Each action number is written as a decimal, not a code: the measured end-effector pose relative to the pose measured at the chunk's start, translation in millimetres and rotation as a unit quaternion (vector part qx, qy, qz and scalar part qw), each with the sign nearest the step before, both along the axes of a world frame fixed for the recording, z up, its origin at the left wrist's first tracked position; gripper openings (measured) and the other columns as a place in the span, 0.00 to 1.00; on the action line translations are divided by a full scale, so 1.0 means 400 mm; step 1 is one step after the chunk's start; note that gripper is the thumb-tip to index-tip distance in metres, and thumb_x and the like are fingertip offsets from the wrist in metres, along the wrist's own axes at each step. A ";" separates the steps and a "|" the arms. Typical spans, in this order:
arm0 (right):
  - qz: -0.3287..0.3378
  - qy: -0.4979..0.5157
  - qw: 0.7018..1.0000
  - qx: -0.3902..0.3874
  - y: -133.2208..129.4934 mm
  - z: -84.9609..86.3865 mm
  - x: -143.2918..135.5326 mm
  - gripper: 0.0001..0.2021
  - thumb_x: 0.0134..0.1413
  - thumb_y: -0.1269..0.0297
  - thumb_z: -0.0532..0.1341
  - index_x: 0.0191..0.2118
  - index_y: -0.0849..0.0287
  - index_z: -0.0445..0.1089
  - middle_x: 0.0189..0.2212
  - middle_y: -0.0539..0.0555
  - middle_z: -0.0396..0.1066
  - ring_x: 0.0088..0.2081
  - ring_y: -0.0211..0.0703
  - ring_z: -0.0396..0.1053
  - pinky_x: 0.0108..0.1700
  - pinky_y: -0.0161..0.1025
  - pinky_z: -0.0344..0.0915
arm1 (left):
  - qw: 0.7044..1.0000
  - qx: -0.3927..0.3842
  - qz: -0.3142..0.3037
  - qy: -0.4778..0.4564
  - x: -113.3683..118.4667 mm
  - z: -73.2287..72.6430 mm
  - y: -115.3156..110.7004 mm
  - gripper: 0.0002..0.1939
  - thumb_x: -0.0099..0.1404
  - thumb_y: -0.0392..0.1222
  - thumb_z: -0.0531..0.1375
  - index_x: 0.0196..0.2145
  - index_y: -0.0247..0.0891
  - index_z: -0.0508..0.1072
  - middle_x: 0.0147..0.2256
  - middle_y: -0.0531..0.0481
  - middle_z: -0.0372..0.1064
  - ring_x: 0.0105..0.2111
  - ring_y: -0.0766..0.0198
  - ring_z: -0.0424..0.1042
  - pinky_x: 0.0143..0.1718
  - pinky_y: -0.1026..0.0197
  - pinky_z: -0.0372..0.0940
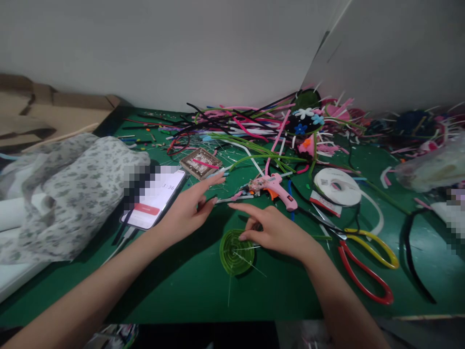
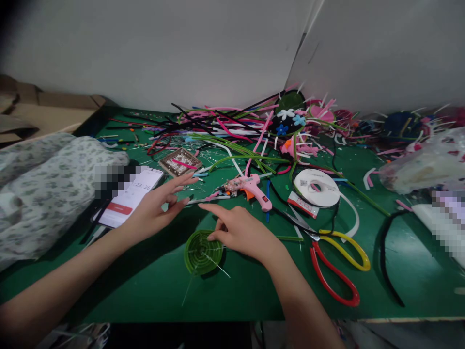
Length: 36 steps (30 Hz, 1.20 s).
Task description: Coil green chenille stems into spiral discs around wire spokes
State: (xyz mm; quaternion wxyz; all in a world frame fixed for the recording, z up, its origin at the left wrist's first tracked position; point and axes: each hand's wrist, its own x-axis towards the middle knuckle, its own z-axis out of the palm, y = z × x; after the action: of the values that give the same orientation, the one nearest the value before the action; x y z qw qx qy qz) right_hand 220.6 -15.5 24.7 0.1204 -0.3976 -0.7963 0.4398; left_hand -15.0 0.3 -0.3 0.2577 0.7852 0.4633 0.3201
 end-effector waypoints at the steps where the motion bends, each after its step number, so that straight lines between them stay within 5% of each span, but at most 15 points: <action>1: -0.007 0.007 1.000 0.009 0.000 -0.001 -0.001 0.31 0.55 0.72 0.60 0.63 0.47 0.55 0.29 0.46 0.78 0.28 0.39 0.72 0.32 0.35 0.64 | 1.000 0.023 0.009 0.007 0.000 -0.002 0.001 0.30 0.66 0.37 0.54 0.64 0.47 0.52 0.58 0.44 0.63 0.27 0.65 0.73 0.45 0.52 0.69; 3: -0.041 0.036 0.998 0.036 0.000 -0.002 -0.004 0.29 0.55 0.72 0.60 0.62 0.47 0.57 0.28 0.45 0.77 0.29 0.39 0.72 0.34 0.36 0.65 | 0.996 0.083 0.028 0.019 0.001 -0.003 0.005 0.32 0.63 0.36 0.57 0.63 0.46 0.53 0.61 0.44 0.58 0.43 0.56 0.73 0.54 0.47 0.63; 5: -0.120 0.086 0.986 0.080 0.002 -0.001 -0.007 0.27 0.54 0.70 0.62 0.59 0.48 0.61 0.27 0.45 0.77 0.31 0.39 0.73 0.39 0.38 0.66 | 0.988 0.143 0.041 0.031 0.002 -0.004 0.009 0.36 0.60 0.37 0.61 0.64 0.45 0.52 0.66 0.43 0.45 0.60 0.47 0.57 0.61 0.43 0.53; 7: -0.234 0.154 0.951 0.132 0.008 0.002 -0.006 0.24 0.51 0.67 0.65 0.55 0.51 0.66 0.26 0.46 0.76 0.31 0.40 0.73 0.40 0.39 0.67 | 0.983 0.174 0.043 0.046 0.001 -0.008 0.013 0.42 0.58 0.39 0.64 0.65 0.45 0.49 0.68 0.44 0.32 0.66 0.43 0.39 0.63 0.40 0.46; 9: -0.347 0.242 0.893 0.155 0.019 0.004 0.003 0.24 0.48 0.63 0.68 0.53 0.52 0.67 0.25 0.46 0.74 0.27 0.38 0.71 0.36 0.39 0.68 | 0.981 0.177 0.042 0.066 0.000 -0.015 0.016 0.47 0.56 0.41 0.66 0.66 0.47 0.45 0.69 0.45 0.27 0.66 0.41 0.32 0.63 0.37 0.42; 12: -0.472 0.386 0.781 0.136 0.048 0.002 0.033 0.24 0.46 0.62 0.68 0.51 0.54 0.66 0.23 0.44 0.71 0.23 0.36 0.69 0.28 0.35 0.67 | 0.981 0.172 0.038 0.082 -0.001 -0.021 0.019 0.52 0.54 0.44 0.68 0.67 0.50 0.41 0.69 0.45 0.26 0.66 0.39 0.33 0.62 0.33 0.41; 15: -0.549 0.479 0.675 0.115 0.079 -0.003 0.071 0.20 0.42 0.66 0.69 0.43 0.55 0.66 0.27 0.45 0.72 0.29 0.36 0.72 0.32 0.35 0.70 | 0.983 0.170 0.037 0.051 0.000 -0.014 0.018 0.48 0.57 0.46 0.66 0.66 0.50 0.42 0.68 0.45 0.29 0.66 0.41 0.37 0.62 0.36 0.47; 19: -0.569 0.524 0.631 0.065 0.098 -0.010 0.098 0.17 0.40 0.69 0.69 0.39 0.55 0.66 0.29 0.45 0.73 0.30 0.33 0.71 0.33 0.33 0.70 | 0.984 0.165 0.058 -0.022 0.001 0.000 0.010 0.43 0.60 0.47 0.64 0.66 0.51 0.45 0.68 0.44 0.36 0.62 0.43 0.54 0.54 0.44 0.65; 23: -0.552 0.533 0.641 0.022 0.098 -0.015 0.091 0.19 0.38 0.69 0.70 0.38 0.56 0.66 0.30 0.46 0.73 0.30 0.33 0.71 0.33 0.32 0.70 | 0.987 0.116 0.077 -0.082 -0.003 0.001 0.004 0.33 0.66 0.42 0.57 0.65 0.52 0.48 0.66 0.42 0.42 0.48 0.52 0.72 0.29 0.61 0.75; 26: -0.537 0.515 0.668 -0.009 0.096 -0.019 0.079 0.22 0.35 0.66 0.72 0.39 0.57 0.66 0.27 0.46 0.73 0.28 0.34 0.71 0.29 0.32 0.69 | 0.983 0.152 0.085 -0.053 -0.005 0.002 0.005 0.32 0.64 0.42 0.58 0.63 0.51 0.52 0.67 0.45 0.39 0.60 0.43 0.57 0.43 0.50 0.73; 29: -0.519 0.465 0.717 -0.021 0.091 -0.026 0.063 0.26 0.34 0.61 0.72 0.42 0.57 0.65 0.20 0.42 0.69 0.21 0.34 0.67 0.20 0.30 0.62 | 0.980 0.186 0.070 -0.019 -0.003 0.007 0.003 0.40 0.58 0.45 0.64 0.64 0.50 0.51 0.68 0.47 0.34 0.66 0.40 0.36 0.61 0.35 0.48; 31: -0.477 0.435 0.763 -0.014 0.082 -0.031 0.044 0.26 0.36 0.60 0.72 0.43 0.57 0.66 0.18 0.41 0.68 0.19 0.33 0.65 0.21 0.30 0.61 | 0.987 0.148 0.038 -0.047 0.004 0.008 -0.004 0.45 0.56 0.47 0.66 0.65 0.50 0.47 0.68 0.46 0.33 0.66 0.42 0.36 0.63 0.35 0.43; 33: -0.418 0.419 0.806 -0.003 0.068 -0.032 0.017 0.25 0.37 0.61 0.72 0.44 0.58 0.67 0.19 0.42 0.70 0.22 0.33 0.67 0.28 0.32 0.66 | 0.992 0.055 -0.025 -0.114 0.013 0.005 -0.014 0.49 0.56 0.48 0.66 0.66 0.51 0.40 0.68 0.44 0.38 0.66 0.45 0.42 0.62 0.38 0.49; 36: -0.352 0.399 0.847 0.019 0.044 -0.024 -0.033 0.23 0.40 0.62 0.71 0.44 0.58 0.67 0.20 0.44 0.72 0.26 0.35 0.69 0.36 0.35 0.68 | 0.957 -0.107 -0.140 -0.230 0.027 0.001 -0.031 0.49 0.57 0.46 0.66 0.66 0.54 0.39 0.66 0.42 0.46 0.62 0.49 0.54 0.57 0.44 0.59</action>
State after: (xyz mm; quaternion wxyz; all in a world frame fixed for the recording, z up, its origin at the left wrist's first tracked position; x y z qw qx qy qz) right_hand 207.6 2.1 15.0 0.5819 -0.4389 -0.4945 0.4735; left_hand -4.3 -11.9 0.0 0.4819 0.7151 0.3082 0.4018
